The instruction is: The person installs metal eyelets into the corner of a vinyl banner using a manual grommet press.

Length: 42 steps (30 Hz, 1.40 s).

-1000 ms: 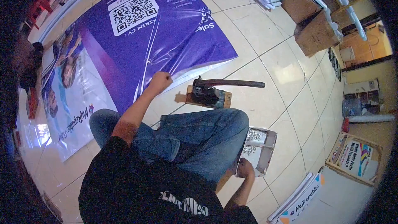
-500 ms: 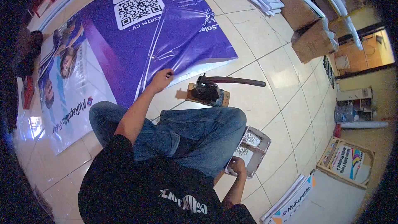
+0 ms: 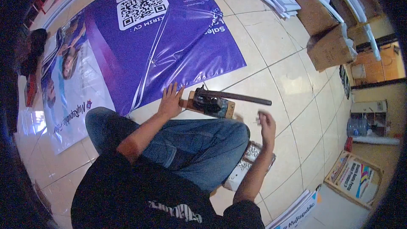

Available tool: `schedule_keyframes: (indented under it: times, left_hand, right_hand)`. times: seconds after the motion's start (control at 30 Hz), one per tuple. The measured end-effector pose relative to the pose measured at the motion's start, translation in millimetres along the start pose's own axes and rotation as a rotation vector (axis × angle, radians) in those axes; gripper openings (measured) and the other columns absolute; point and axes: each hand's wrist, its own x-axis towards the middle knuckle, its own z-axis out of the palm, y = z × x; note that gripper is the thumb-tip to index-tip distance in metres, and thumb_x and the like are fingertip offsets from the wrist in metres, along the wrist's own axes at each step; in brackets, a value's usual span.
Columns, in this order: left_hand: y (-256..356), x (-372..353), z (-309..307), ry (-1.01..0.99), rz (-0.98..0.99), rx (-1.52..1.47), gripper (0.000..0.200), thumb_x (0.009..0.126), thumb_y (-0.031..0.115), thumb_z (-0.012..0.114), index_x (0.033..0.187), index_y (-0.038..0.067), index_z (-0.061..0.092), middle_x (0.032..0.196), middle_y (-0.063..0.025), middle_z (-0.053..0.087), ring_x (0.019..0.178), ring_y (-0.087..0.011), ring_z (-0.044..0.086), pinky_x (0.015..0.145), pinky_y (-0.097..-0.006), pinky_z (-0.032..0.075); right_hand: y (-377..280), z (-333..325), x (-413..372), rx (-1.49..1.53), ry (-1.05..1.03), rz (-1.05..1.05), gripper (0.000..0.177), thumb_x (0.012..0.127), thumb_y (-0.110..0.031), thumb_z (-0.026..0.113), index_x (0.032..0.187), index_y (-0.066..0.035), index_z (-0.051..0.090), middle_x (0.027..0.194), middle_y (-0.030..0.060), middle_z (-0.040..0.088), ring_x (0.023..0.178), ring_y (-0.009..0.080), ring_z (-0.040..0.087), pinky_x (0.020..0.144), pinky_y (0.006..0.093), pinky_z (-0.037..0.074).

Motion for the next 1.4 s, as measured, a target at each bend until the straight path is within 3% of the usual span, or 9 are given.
schedule_keyframes:
  times: [0.1,0.33,0.67,0.93,1.1,1.17,1.27,1.33,1.4]
  left_hand:
    - [21,-12,-11,0.082,-0.237,-0.555,0.048,0.076,0.008,0.058,0.124,0.004,0.049,0.139,-0.0231,0.033,0.131,-0.039,0.027,0.11,-0.0439,0.021]
    - [2,-36,-15,0.047,-0.578,-1.182,0.024,0.085,0.01,0.058,0.108,0.001,0.058,0.101,-0.0115,0.062,0.095,-0.0229,0.061,0.079,-0.0316,0.051]
    - [16,-14,-16,-0.028,-0.859,-2.454,0.036,0.091,0.03,0.051,0.116,0.004,0.049,0.124,-0.0108,0.051,0.117,-0.0229,0.047,0.101,-0.0372,0.035]
    - [2,13,-43,0.38,-0.629,-2.485,0.049,0.093,0.043,0.047,0.129,0.01,0.038,0.139,-0.0147,0.038,0.13,-0.0266,0.035,0.109,-0.0404,0.026]
    - [-11,15,-2,0.377,-0.935,-2.423,0.042,0.094,0.032,0.051,0.121,0.001,0.042,0.128,-0.0147,0.046,0.123,-0.0256,0.043,0.105,-0.0389,0.036]
    - [-9,13,24,0.342,-1.01,-2.372,0.036,0.092,0.024,0.055,0.117,0.001,0.045,0.118,-0.014,0.051,0.115,-0.0252,0.049,0.104,-0.0376,0.038]
    - [-8,15,28,0.32,-1.039,-2.262,0.033,0.09,0.02,0.058,0.114,0.001,0.046,0.118,-0.013,0.051,0.11,-0.0245,0.052,0.102,-0.0373,0.041]
    - [-5,16,26,0.376,-0.976,-2.261,0.032,0.089,0.018,0.059,0.113,0.0,0.048,0.114,-0.0127,0.053,0.106,-0.0244,0.054,0.099,-0.0368,0.043]
    - [-12,4,41,0.382,-0.933,-2.236,0.031,0.088,0.016,0.06,0.111,-0.001,0.05,0.11,-0.0123,0.056,0.103,-0.0243,0.056,0.096,-0.0363,0.046]
  right_hand:
    - [35,52,133,0.183,0.117,-0.045,0.037,0.089,-0.031,0.057,0.11,-0.001,0.06,0.089,0.0046,0.06,0.076,0.0105,0.055,0.062,0.0248,0.044]
    - [56,117,301,0.274,0.1,0.09,0.032,0.085,-0.029,0.062,0.091,0.002,0.06,0.063,0.0043,0.053,0.054,0.0115,0.049,0.052,0.0243,0.042]
    - [-171,109,298,0.494,0.002,-0.153,0.027,0.084,-0.001,0.056,0.109,0.001,0.05,0.079,0.0107,0.061,0.064,0.0152,0.06,0.06,0.0282,0.054]
    - [-172,112,288,0.368,0.141,-0.225,0.024,0.082,-0.002,0.059,0.105,-0.001,0.055,0.073,0.0079,0.06,0.059,0.014,0.058,0.054,0.026,0.05]
    - [-27,96,297,0.371,0.193,-0.028,0.028,0.085,-0.002,0.051,0.112,-0.007,0.051,0.077,0.0078,0.059,0.063,0.0127,0.056,0.055,0.0258,0.049]
    - [3,86,253,0.411,-0.016,0.116,0.035,0.089,-0.011,0.047,0.124,-0.01,0.044,0.105,0.0121,0.057,0.083,0.0158,0.055,0.073,0.0299,0.05]
    - [13,56,165,0.209,-0.021,0.046,0.038,0.089,-0.014,0.052,0.126,-0.01,0.046,0.103,0.0068,0.058,0.09,0.0157,0.055,0.077,0.0299,0.048]
    - [40,20,101,-0.002,0.083,-0.157,0.021,0.087,-0.012,0.054,0.106,-0.004,0.055,0.093,0.0048,0.056,0.083,0.0119,0.053,0.071,0.0283,0.046]
    - [40,-18,24,-0.048,0.072,0.04,0.01,0.083,-0.011,0.052,0.083,-0.003,0.058,0.07,0.0025,0.055,0.067,0.0118,0.052,0.063,0.0258,0.044]
